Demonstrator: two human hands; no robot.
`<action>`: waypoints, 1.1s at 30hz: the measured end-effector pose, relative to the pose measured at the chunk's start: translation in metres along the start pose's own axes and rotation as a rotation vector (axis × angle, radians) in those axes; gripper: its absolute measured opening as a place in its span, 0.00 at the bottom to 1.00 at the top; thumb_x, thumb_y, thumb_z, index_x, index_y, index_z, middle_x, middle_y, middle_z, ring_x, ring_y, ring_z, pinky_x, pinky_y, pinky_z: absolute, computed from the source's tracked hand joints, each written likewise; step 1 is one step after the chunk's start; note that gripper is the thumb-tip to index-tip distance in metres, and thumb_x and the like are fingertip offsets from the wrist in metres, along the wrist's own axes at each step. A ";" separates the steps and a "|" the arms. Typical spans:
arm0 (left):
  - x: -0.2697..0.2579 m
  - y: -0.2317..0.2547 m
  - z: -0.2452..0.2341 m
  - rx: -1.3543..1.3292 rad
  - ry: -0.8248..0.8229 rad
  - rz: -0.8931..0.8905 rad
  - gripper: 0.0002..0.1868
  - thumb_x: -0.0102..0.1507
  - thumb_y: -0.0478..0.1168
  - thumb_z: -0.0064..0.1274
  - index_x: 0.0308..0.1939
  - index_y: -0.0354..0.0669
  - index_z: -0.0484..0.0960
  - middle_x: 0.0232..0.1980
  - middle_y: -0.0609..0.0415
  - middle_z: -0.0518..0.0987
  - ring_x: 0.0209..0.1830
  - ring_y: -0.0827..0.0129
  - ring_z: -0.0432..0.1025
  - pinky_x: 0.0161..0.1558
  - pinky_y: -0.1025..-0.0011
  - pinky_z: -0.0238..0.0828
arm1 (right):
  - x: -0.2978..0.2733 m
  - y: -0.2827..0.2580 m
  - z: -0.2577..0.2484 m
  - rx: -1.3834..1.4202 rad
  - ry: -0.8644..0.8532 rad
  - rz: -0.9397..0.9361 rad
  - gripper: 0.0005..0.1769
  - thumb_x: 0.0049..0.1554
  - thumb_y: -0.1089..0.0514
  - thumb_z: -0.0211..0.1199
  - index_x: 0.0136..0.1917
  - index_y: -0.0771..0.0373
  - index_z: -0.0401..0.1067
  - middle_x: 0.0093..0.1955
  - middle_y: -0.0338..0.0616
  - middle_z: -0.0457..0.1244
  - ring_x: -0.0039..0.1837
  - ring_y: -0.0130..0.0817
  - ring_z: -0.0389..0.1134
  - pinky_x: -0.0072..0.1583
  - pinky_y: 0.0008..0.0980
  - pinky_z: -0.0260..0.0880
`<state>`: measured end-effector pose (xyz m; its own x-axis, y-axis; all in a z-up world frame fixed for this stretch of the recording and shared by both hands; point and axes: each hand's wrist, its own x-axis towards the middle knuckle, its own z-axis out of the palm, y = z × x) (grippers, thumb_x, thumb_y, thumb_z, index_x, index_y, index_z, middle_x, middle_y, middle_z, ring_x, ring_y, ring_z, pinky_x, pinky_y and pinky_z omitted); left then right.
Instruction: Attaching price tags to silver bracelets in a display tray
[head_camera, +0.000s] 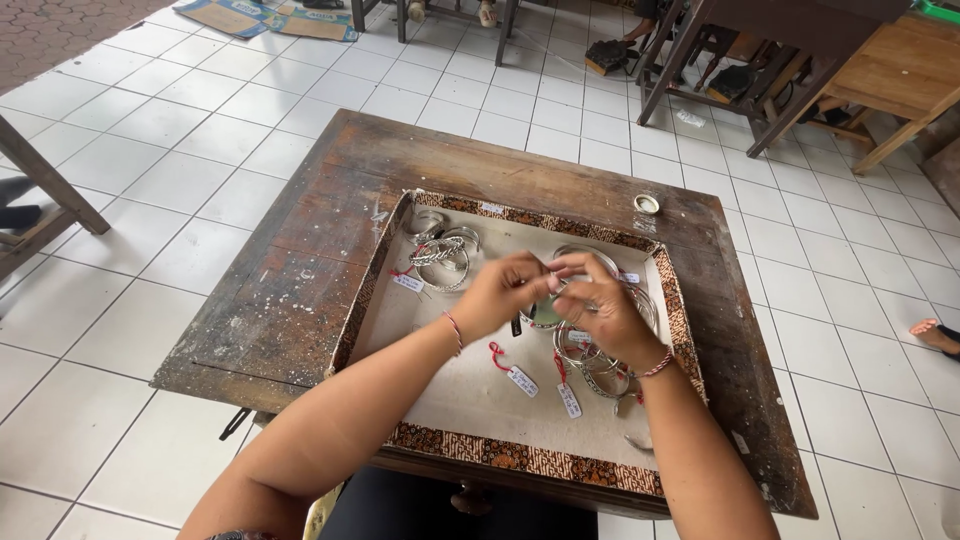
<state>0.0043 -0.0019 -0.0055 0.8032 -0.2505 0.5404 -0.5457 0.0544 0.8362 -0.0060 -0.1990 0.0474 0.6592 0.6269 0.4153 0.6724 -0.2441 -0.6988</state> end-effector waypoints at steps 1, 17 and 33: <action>0.000 -0.002 -0.001 0.002 0.001 0.002 0.19 0.67 0.42 0.58 0.23 0.37 0.75 0.33 0.47 0.75 0.39 0.60 0.74 0.45 0.63 0.71 | 0.001 0.002 0.001 -0.001 0.000 -0.003 0.17 0.63 0.52 0.59 0.37 0.64 0.74 0.63 0.62 0.59 0.66 0.61 0.61 0.67 0.62 0.57; -0.001 0.007 0.002 -0.078 0.072 -0.014 0.24 0.68 0.43 0.56 0.19 0.40 0.70 0.29 0.50 0.70 0.34 0.62 0.68 0.37 0.71 0.65 | -0.004 0.008 0.002 -0.019 0.014 -0.030 0.19 0.64 0.49 0.57 0.38 0.63 0.73 0.66 0.53 0.59 0.68 0.55 0.62 0.67 0.54 0.59; 0.001 -0.017 -0.001 -0.355 0.090 -0.414 0.26 0.75 0.50 0.41 0.57 0.24 0.75 0.47 0.37 0.80 0.51 0.58 0.76 0.51 0.60 0.80 | -0.002 0.008 -0.010 0.169 0.111 0.018 0.24 0.66 0.47 0.54 0.34 0.63 0.69 0.66 0.56 0.58 0.69 0.50 0.62 0.66 0.52 0.60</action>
<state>0.0142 -0.0024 -0.0188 0.9593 -0.2375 0.1530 -0.0786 0.2958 0.9520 0.0013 -0.2093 0.0466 0.7101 0.5359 0.4567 0.5999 -0.1210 -0.7908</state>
